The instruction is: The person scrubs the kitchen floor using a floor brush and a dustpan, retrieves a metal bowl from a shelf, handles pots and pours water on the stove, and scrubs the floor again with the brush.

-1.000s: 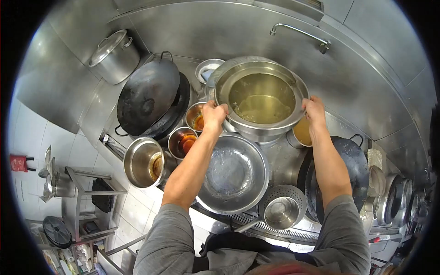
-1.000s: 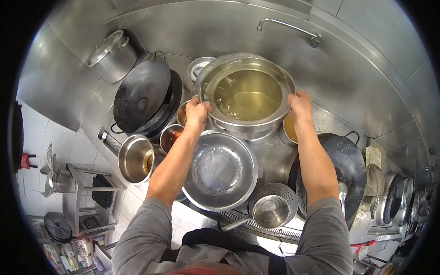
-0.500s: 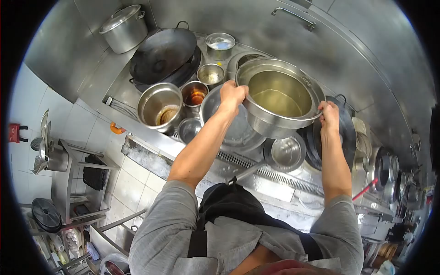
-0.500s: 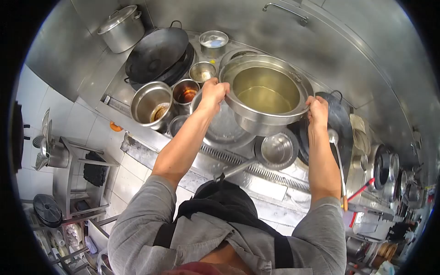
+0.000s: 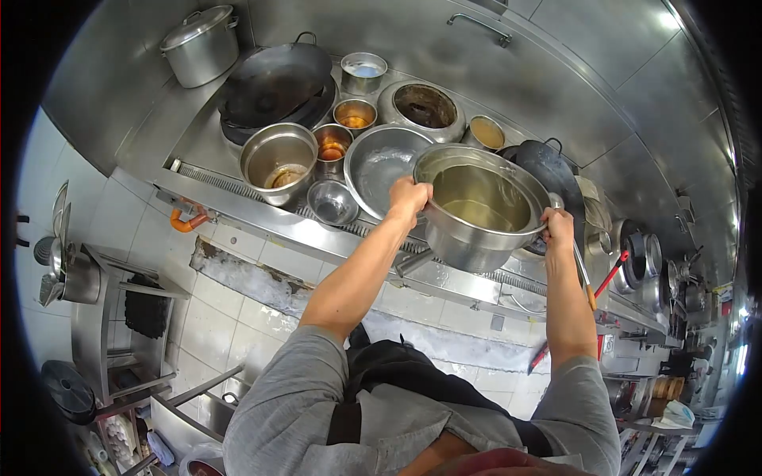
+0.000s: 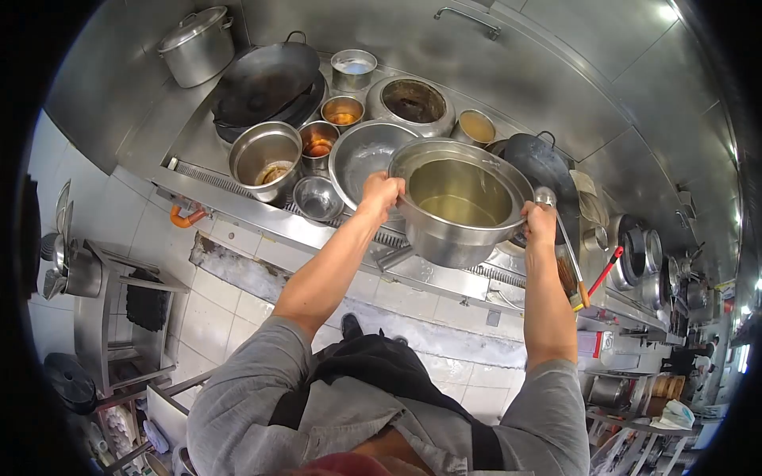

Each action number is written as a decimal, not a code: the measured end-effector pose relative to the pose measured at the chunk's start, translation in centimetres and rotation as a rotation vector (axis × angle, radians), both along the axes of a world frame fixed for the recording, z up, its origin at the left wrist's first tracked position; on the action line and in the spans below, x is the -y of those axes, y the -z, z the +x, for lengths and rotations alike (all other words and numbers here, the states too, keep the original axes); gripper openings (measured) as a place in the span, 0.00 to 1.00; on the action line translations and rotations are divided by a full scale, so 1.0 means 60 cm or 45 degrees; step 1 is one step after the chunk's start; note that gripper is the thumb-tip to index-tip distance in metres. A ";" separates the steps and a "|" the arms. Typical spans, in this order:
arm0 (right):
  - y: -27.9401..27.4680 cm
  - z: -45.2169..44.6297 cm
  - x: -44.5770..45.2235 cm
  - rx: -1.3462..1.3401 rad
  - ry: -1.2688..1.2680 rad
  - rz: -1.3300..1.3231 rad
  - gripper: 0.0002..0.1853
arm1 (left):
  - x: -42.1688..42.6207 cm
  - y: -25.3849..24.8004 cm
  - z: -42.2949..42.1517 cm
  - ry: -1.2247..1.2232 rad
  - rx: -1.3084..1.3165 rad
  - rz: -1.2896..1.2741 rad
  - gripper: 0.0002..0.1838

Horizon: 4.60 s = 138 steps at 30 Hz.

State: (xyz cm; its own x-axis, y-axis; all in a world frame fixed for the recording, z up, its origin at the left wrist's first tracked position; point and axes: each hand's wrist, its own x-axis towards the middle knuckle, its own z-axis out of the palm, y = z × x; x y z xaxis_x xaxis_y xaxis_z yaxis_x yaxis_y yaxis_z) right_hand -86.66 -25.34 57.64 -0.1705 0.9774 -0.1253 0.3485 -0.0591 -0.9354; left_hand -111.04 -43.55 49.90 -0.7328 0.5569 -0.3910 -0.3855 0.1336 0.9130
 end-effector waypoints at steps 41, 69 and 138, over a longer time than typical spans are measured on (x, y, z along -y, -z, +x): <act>-0.056 -0.154 0.019 0.646 -0.134 0.353 0.07 | 0.015 0.127 -0.027 -0.006 0.408 0.173 0.05; -0.136 -0.486 0.167 1.591 -0.937 1.367 0.14 | -0.104 0.208 0.053 0.119 1.189 0.492 0.07; 0.185 0.147 -0.002 0.096 -0.623 -0.029 0.19 | -0.222 -0.014 -0.225 0.526 -0.900 0.127 0.25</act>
